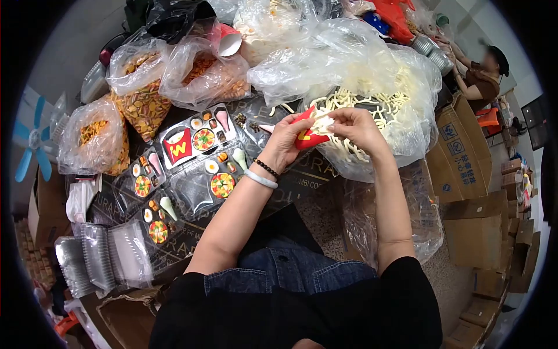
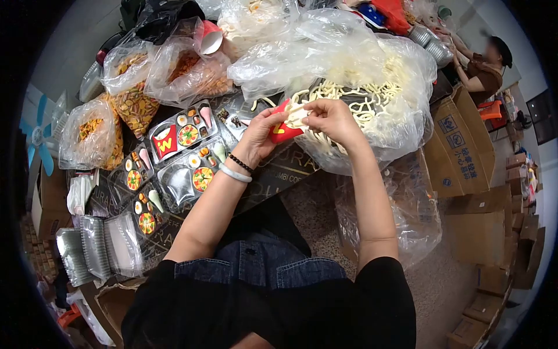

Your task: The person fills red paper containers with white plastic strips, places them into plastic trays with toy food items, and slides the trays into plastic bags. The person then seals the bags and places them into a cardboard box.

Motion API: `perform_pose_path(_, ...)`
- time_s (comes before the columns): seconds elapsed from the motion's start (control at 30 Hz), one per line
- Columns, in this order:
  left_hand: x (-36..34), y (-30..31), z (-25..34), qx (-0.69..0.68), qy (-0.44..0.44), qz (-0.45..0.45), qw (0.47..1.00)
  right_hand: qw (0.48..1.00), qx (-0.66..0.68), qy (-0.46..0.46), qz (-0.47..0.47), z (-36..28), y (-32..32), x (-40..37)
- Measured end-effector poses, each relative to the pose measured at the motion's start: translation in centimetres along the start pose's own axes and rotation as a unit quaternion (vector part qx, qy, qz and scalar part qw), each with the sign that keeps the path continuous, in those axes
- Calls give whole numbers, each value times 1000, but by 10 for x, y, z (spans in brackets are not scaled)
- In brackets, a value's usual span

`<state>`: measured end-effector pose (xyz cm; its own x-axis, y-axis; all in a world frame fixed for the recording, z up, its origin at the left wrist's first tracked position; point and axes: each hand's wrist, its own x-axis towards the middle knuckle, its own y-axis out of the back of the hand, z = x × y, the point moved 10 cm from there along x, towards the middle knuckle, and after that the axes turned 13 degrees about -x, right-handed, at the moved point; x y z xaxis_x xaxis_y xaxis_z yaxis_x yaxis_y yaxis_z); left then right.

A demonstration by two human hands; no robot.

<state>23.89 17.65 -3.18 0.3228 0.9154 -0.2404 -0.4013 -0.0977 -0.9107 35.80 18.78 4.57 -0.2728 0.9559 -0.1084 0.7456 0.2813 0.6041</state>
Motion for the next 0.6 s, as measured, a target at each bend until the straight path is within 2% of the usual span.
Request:
perform_pose_path(0.03, -2, 4, 2, 14, -4, 19, 1000, 999, -16, -13, 30, 1, 2, -1)
perform_pose_path(0.07, -4, 7, 3, 48, -6, 30, 998, 995, -7, 33, 94, 1, 5, 2)
perform_pose_path(0.13, -14, 5, 6, 99, -21, 52, 994, 984, -83, 67, 144, -22, 5, -5)
perform_pose_path(0.17, -16, 7, 7, 97, -26, 56, 993, 990, -45, 61, 121, -19, -4, -4)
perform_pose_path(0.23, -22, 10, 19, 76, -73, 58, 993, 988, -77, 82, 109, -35, -14, -12)
perform_pose_path(0.27, -26, 15, 28, 89, -102, 73, 988, 975, -128, 140, 112, -55, -19, -21)
perform_pose_path(0.33, -36, 9, 35, 98, -120, 53, 987, 965, -164, 172, 106, -61, -36, -23)
perform_pose_path(0.37, -42, 4, 37, 108, -129, 30, 985, 980, -114, 136, 95, -55, -45, -20)
perform_pose_path(0.47, -57, 8, 46, 130, -150, 33, 980, 993, -53, 105, 32, -54, -71, -8)
perform_pose_path(0.53, -63, 16, 54, 103, -149, 23, 983, 993, -5, 109, 34, -67, -78, -9)
perform_pose_path(0.6, -73, 24, 61, 81, -139, 31, 986, 945, -163, 214, 185, -111, -56, -28)
